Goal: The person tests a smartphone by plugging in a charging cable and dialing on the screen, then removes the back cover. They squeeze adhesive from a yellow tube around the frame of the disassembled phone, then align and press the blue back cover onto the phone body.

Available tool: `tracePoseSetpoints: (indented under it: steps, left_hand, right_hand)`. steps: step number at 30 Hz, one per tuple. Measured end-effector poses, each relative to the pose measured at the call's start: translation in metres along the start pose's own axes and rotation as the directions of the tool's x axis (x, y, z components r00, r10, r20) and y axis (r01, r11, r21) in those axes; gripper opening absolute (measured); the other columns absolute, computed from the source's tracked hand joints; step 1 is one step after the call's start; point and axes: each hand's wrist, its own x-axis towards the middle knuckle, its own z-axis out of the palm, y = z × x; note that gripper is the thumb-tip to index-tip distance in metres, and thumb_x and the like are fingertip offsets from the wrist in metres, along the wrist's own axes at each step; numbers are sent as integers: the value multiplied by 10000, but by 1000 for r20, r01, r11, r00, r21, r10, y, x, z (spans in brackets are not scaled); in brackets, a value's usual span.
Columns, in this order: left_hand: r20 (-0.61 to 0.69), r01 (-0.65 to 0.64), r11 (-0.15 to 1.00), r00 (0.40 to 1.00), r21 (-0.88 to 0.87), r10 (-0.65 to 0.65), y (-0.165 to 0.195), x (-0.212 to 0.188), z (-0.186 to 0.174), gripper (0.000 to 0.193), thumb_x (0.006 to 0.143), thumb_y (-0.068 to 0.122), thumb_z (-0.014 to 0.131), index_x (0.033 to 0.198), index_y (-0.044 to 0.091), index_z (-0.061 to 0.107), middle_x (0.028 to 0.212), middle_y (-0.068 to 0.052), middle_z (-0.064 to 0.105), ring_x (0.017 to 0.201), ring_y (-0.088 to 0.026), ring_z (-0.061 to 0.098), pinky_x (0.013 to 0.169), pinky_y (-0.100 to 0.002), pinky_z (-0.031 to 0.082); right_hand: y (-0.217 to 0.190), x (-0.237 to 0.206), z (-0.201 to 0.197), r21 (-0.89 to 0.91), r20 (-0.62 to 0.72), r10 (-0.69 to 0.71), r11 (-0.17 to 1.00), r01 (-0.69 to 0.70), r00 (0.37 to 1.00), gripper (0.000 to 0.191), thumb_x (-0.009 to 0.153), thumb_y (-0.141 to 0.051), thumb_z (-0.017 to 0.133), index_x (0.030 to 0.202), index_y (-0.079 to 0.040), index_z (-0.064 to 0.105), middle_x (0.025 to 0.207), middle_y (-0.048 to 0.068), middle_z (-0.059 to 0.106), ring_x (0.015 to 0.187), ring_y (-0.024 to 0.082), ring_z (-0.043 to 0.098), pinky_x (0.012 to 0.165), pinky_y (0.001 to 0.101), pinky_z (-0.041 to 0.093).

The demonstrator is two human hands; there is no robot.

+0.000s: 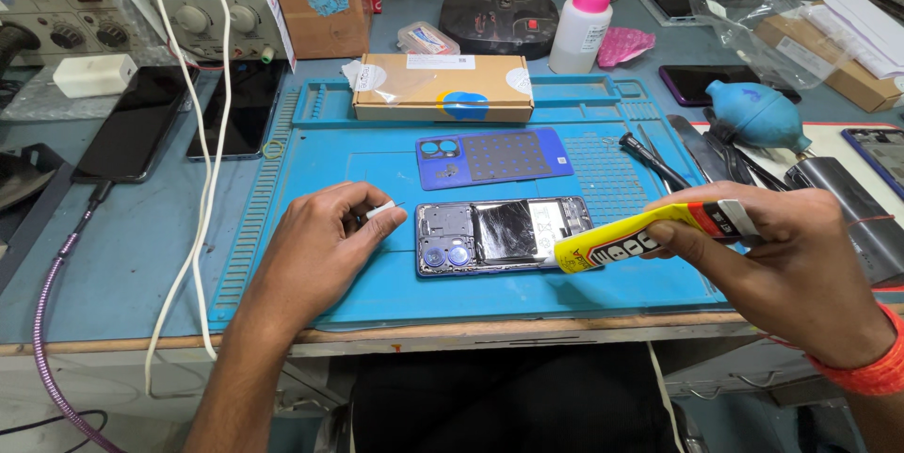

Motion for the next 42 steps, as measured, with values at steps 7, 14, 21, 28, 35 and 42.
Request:
tracePoseSetpoints:
  steps: [7,14,21,28,35,42]
  left_hand:
    - [9,25,1000,1000,17,-25,2,0,1,291,884,313,724,954,35,772,770,-88,727,613,-191,614,603,-365,511]
    - [11,24,999,1000,24,-25,2,1,1,293,881,322,725,951,42,778,782,-79,733,620,-188,625,608,-365,517]
    - [4,4,1000,1000,13,-4,1,0,1,292,881,318,725,951,40,776,789,-80,735,620,-191,630,610,-365,516]
    - [-1,-10,1000,1000,2,10,1,0,1,286,882,311,723,952,39,775,794,-80,735,622,-188,630,609,-362,515]
    - [2,-4,1000,1000,8,4,1,-1,1,286,883,310,722,956,38,773,795,-84,734,617,-193,627,606,-368,511]
    - [9,26,999,1000,23,-26,1,0,1,292,882,325,724,953,47,777,793,-77,741,625,-187,631,616,-362,521]
  right_hand:
    - [1,0,-1,16,9,1,1000,-1,1000,241,851,-122,782,1072,-26,786,702,24,725,509,41,581,421,224,425]
    - [6,-3,-1,29,1,30,999,-30,1000,235,847,-121,782,1056,-14,782,708,34,720,537,42,580,442,227,439]
    - [9,-4,-2,33,-8,10,999,-9,1000,235,862,-128,783,1064,-10,773,755,40,741,584,36,625,468,213,468]
    - [6,-2,-3,16,1,55,998,-55,998,244,849,-137,778,1063,-20,772,766,57,772,601,48,695,455,212,508]
    - [6,-3,-5,-17,0,60,998,-60,998,242,845,-137,775,1062,-30,785,754,54,775,558,53,657,439,226,470]
    - [12,-5,-6,-30,-3,72,997,-72,997,237,852,-135,782,1059,-19,783,762,62,751,575,54,669,443,222,485]
